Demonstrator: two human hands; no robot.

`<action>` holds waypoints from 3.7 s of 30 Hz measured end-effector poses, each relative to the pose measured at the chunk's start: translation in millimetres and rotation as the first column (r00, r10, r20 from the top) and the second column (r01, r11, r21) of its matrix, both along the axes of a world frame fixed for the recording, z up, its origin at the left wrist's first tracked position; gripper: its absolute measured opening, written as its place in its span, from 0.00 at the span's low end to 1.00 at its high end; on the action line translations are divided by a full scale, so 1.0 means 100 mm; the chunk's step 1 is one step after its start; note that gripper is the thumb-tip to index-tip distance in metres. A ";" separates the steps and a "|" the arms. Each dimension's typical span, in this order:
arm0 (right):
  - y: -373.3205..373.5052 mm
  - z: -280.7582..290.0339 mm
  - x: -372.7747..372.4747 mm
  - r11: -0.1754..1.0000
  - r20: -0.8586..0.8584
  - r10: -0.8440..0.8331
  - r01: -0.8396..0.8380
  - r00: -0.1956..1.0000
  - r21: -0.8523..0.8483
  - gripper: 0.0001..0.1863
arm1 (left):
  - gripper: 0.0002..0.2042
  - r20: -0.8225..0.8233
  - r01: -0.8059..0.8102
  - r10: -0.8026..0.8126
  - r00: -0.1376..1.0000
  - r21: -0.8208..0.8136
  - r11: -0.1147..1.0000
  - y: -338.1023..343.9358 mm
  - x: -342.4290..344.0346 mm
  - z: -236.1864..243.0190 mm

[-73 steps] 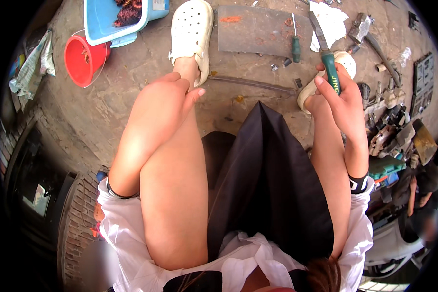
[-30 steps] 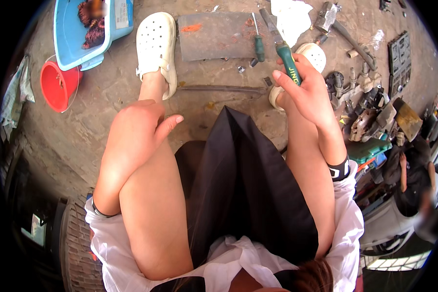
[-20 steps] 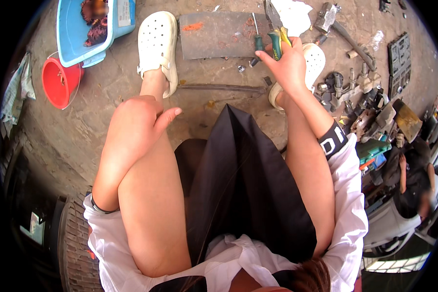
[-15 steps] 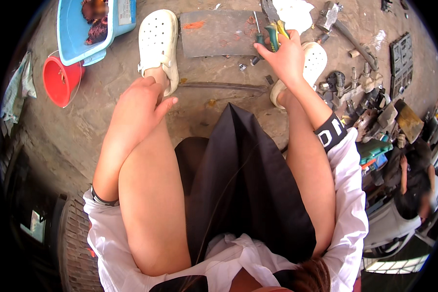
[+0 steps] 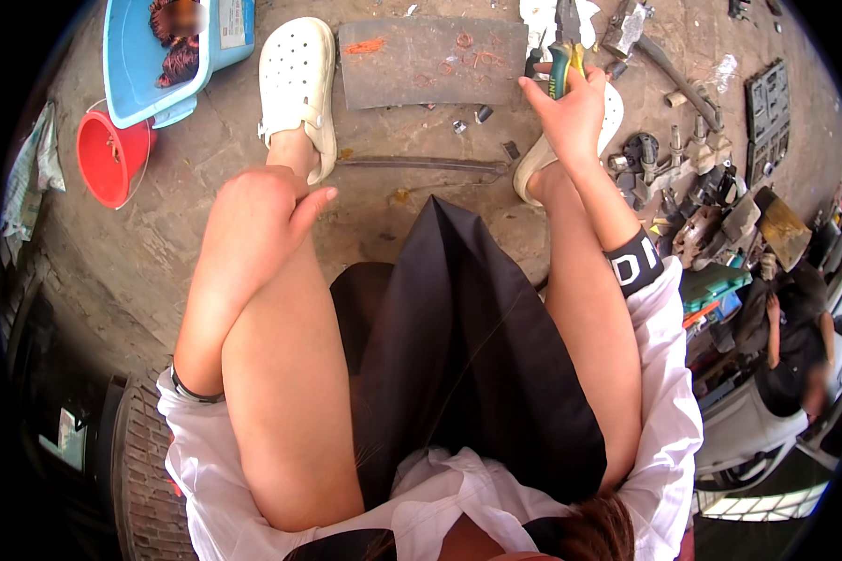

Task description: The person sits on the floor and uses pliers to manipulate small metal components, likely lock pins or tumblers. They repeatedly pick up, adjust, and place down the components while working with the pliers.

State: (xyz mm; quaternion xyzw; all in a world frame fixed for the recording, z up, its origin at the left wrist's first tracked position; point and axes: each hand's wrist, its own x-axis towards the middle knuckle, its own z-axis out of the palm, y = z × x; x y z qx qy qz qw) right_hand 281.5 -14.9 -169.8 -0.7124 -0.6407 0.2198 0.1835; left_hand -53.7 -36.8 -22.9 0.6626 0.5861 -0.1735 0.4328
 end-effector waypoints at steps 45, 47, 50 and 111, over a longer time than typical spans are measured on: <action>0.11 -0.08 -0.27 0.978 0.133 0.190 -0.175 0.973 -0.115 0.16 | 0.08 0.052 -0.092 0.085 0.995 0.159 0.983 -0.04 -0.06 -0.10; 0.11 -0.06 -0.27 0.978 0.144 0.195 -0.181 0.970 -0.104 0.16 | 0.08 0.112 -0.117 0.094 0.989 0.219 0.969 -0.07 -0.09 -0.13; 0.12 -0.06 -0.28 0.973 0.157 0.207 -0.187 0.966 -0.132 0.16 | 0.07 0.087 -0.081 0.064 0.994 0.214 0.973 -0.06 -0.11 -0.20; 0.16 1.29 -0.51 0.917 -0.787 -0.344 0.006 0.512 -0.398 0.07 | 0.07 0.645 -0.142 0.693 0.323 -0.691 0.709 0.44 0.75 -0.24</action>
